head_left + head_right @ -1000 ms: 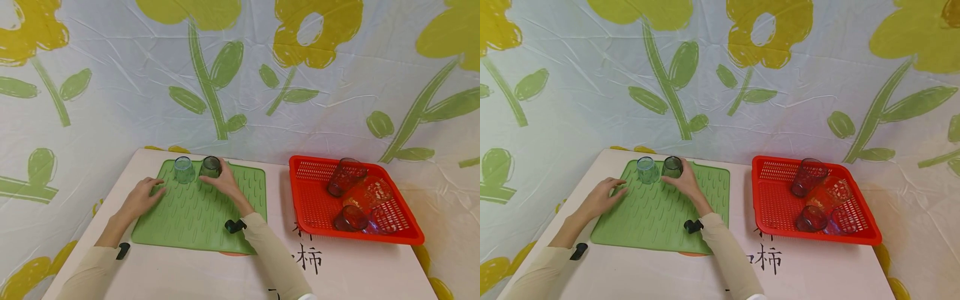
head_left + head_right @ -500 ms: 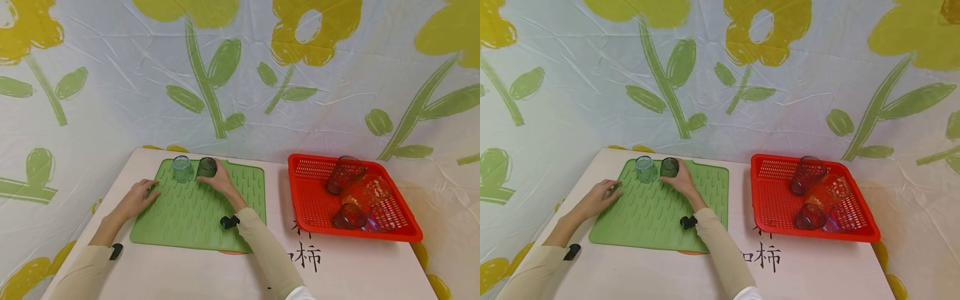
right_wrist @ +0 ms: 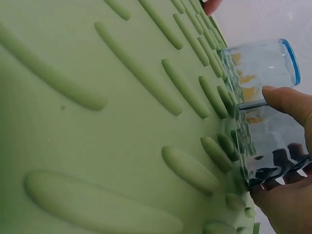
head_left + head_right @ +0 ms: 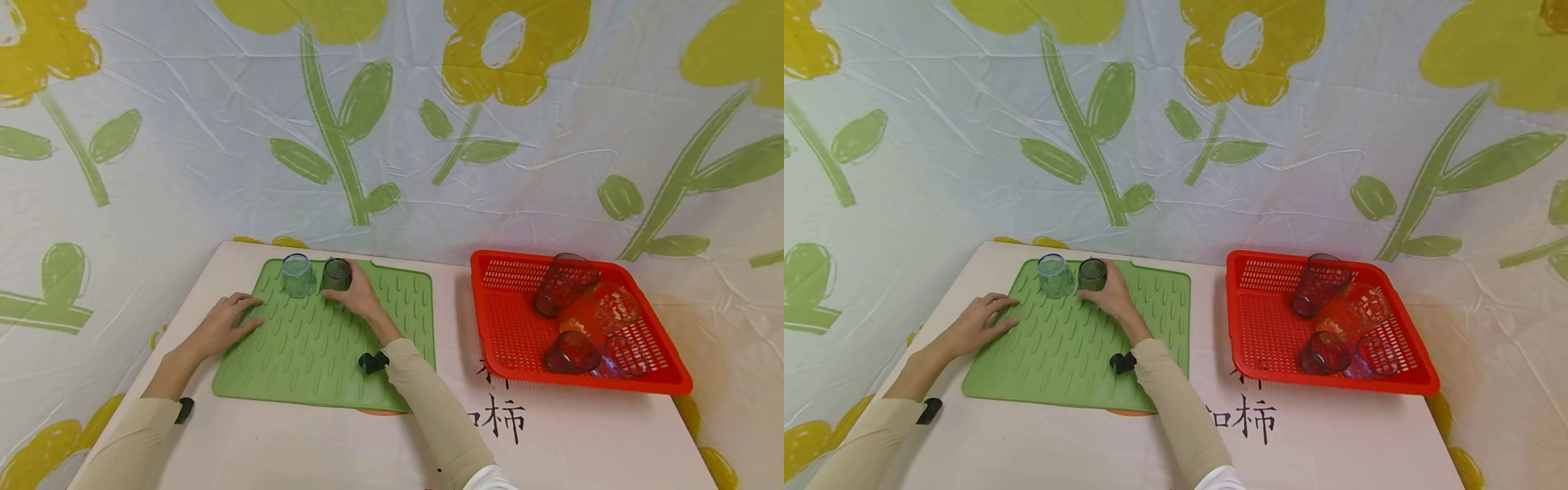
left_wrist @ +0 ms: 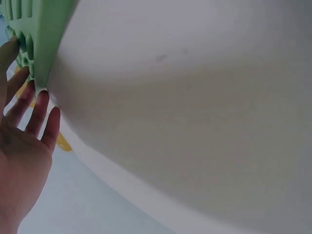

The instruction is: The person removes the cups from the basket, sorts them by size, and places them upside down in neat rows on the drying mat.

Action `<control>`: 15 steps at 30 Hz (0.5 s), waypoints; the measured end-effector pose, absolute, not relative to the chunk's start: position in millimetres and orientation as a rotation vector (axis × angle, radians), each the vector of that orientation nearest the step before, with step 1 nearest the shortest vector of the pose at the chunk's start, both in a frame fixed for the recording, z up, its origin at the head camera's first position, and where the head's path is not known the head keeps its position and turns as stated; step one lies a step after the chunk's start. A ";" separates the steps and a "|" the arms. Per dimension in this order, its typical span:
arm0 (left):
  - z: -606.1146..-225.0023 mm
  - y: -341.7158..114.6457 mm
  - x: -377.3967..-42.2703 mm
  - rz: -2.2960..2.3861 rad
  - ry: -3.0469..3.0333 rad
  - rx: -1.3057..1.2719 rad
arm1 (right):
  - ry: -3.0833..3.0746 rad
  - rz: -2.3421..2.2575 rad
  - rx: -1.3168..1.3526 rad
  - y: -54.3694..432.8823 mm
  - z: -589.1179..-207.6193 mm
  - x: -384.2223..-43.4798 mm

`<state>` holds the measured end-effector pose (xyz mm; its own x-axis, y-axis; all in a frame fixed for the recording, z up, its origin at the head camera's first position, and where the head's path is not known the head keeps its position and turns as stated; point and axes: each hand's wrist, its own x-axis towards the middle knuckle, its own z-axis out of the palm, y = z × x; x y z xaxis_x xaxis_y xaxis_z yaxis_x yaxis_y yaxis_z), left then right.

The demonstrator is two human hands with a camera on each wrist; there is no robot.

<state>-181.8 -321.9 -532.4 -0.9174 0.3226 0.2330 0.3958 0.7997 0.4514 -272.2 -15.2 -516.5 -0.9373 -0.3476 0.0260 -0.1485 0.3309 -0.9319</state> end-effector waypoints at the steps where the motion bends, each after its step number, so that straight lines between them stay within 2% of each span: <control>1: -533.4 -322.3 -181.6 -0.749 -2.833 -0.574 | 2.419 -1.651 -0.458 -15.2 -516.4 -272.0; 15: -540.6 -322.0 -179.2 -0.710 -2.783 -0.601 | 2.456 -1.586 -0.445 -14.0 -514.4 -269.8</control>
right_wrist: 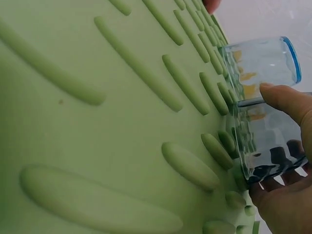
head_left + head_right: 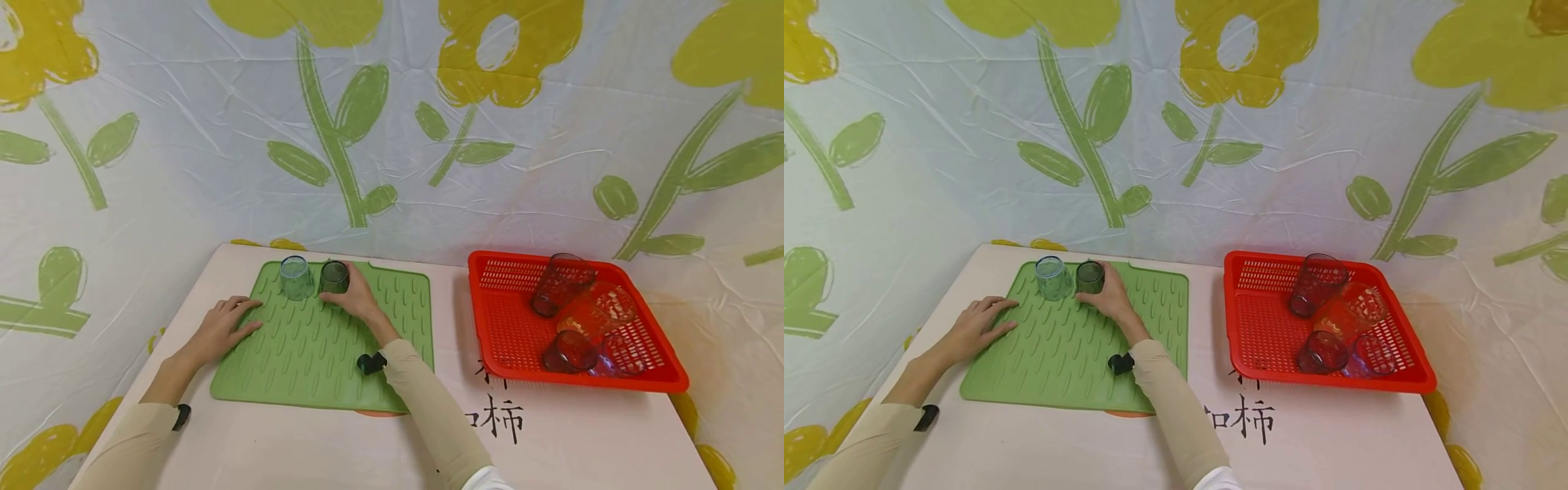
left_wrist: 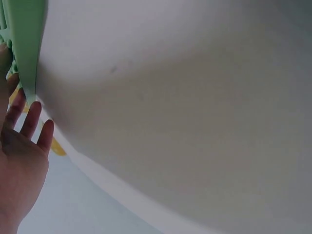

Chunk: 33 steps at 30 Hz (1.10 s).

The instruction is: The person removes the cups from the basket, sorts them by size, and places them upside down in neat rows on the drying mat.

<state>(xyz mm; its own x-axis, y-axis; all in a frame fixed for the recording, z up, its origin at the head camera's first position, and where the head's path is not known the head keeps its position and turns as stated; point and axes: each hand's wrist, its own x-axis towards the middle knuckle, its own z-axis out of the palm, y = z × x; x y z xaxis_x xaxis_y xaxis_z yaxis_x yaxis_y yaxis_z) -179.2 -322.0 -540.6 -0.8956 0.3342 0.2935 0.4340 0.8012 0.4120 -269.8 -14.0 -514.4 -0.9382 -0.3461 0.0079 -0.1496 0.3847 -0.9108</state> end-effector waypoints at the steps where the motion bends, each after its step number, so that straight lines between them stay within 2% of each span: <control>1: -542.0 -322.8 -179.5 -0.697 -2.783 -0.599 | 2.457 -1.589 -0.442 -14.4 -514.6 -269.8; 21: -533.5 -318.7 -175.6 -0.729 -2.813 -0.570 | 2.432 -1.619 -0.479 -13.8 -517.4 -274.7; 33: -536.3 -319.7 -174.8 -0.718 -2.821 -0.563 | 2.420 -1.556 -0.483 8.6 -496.8 -257.3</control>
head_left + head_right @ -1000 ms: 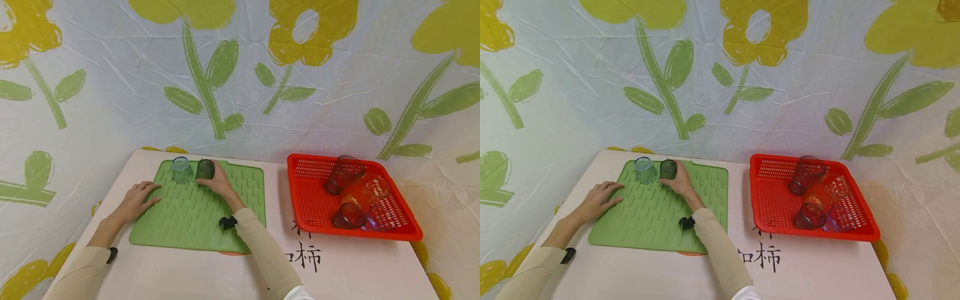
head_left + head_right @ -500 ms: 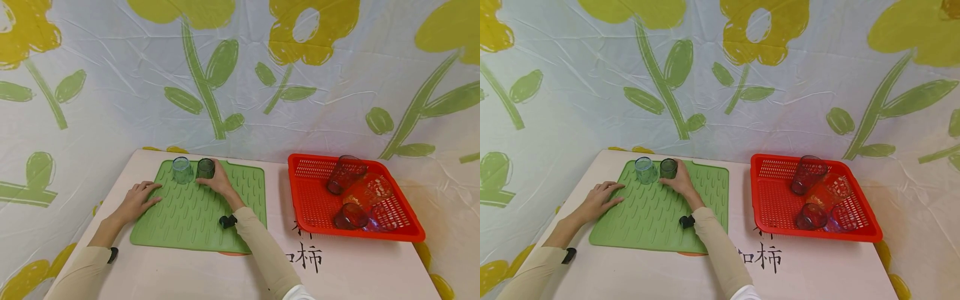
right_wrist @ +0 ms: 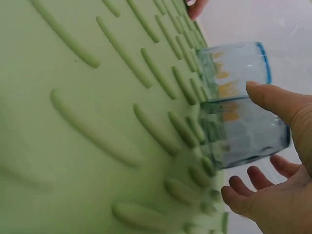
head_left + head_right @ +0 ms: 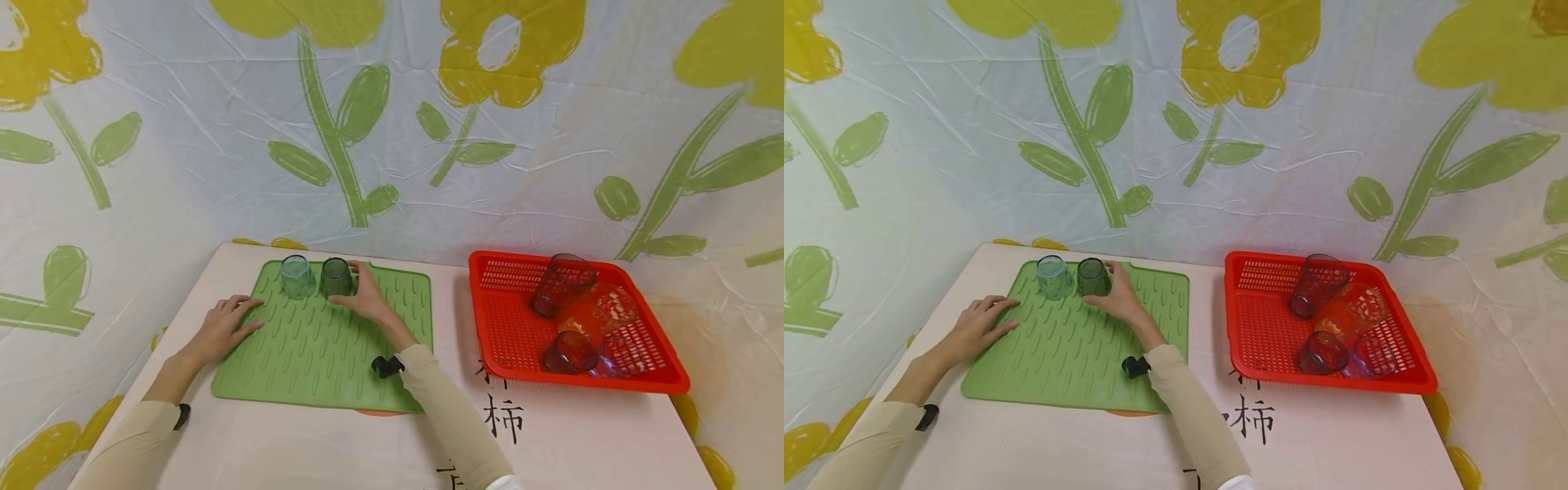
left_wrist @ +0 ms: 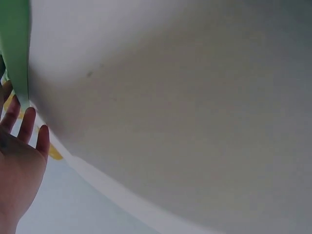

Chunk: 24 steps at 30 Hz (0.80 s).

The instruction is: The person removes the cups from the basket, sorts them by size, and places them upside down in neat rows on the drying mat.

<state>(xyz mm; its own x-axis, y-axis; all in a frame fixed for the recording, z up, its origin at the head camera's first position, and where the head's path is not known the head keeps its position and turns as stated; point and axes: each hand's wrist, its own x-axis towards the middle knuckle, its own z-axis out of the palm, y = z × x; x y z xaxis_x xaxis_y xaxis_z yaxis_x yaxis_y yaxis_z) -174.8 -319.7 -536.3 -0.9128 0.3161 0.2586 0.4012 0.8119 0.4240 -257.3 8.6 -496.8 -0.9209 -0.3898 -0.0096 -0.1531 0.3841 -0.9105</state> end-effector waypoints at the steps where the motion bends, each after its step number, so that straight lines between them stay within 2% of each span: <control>1: -536.2 -319.6 -174.5 -0.722 -2.825 -0.556 | 2.423 -1.549 -0.489 11.6 -493.6 -255.5; 24: -532.3 -317.5 -173.6 -0.747 -2.834 -0.547 | 2.563 -1.571 -0.760 80.6 -437.8 -225.5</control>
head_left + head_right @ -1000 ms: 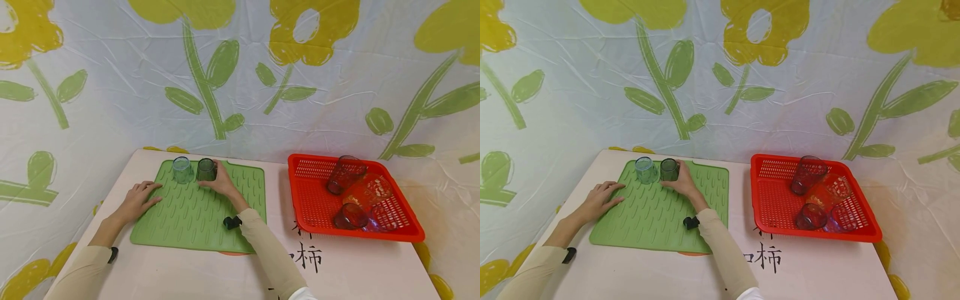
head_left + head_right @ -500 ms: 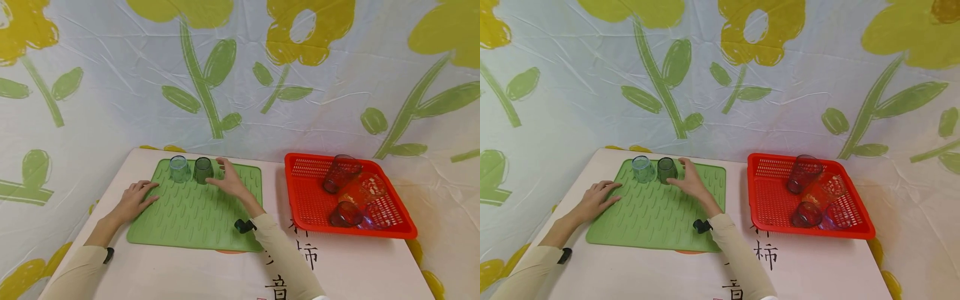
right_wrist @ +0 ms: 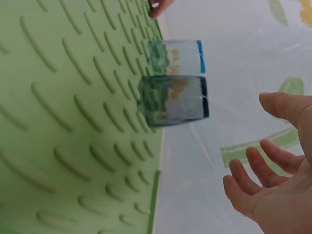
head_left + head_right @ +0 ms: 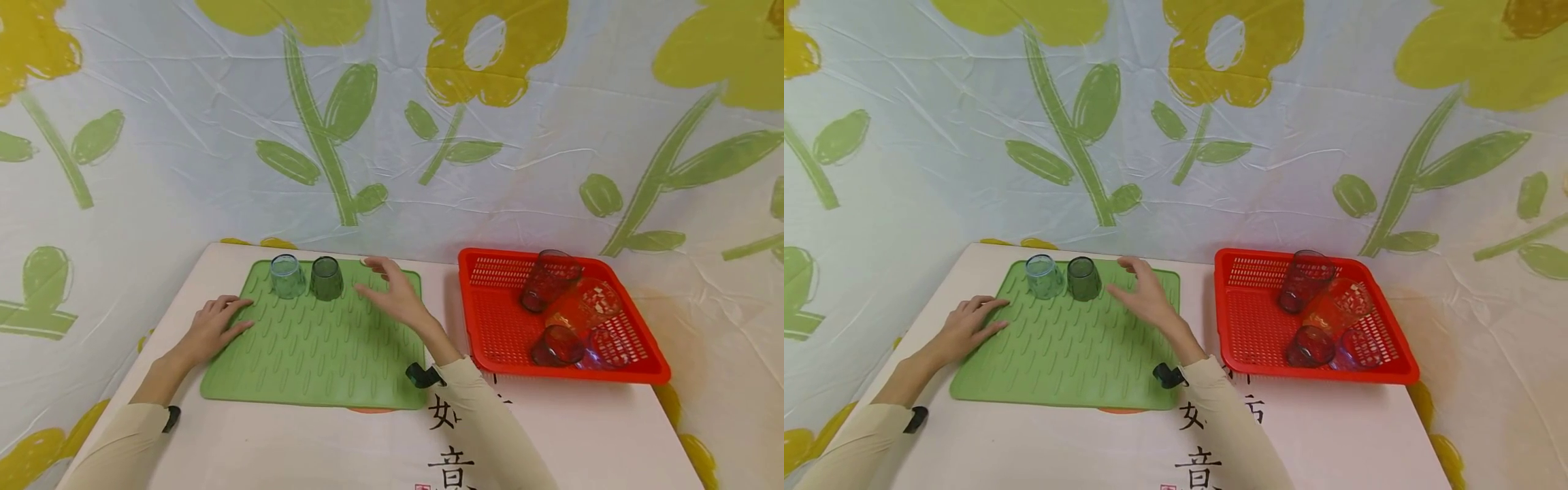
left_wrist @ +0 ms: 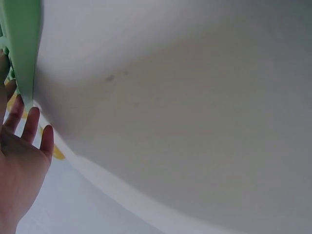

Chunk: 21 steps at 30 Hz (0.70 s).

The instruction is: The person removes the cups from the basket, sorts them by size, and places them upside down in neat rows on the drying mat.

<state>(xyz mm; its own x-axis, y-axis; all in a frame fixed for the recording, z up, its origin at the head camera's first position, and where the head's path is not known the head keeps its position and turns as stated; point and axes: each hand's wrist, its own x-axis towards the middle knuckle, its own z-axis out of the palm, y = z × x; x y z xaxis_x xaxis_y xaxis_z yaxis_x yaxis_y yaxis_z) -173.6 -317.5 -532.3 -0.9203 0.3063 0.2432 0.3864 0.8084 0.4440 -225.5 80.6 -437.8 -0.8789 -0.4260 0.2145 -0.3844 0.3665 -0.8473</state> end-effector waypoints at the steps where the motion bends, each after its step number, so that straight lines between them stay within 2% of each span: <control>1: -531.5 -317.2 -173.7 -0.745 -2.837 -0.545 | 2.570 -1.569 -0.748 83.6 -435.6 -223.6; 21: -536.9 -318.5 -173.9 -0.766 -2.838 -0.562 | 2.810 -1.477 -0.698 163.0 -422.9 -192.7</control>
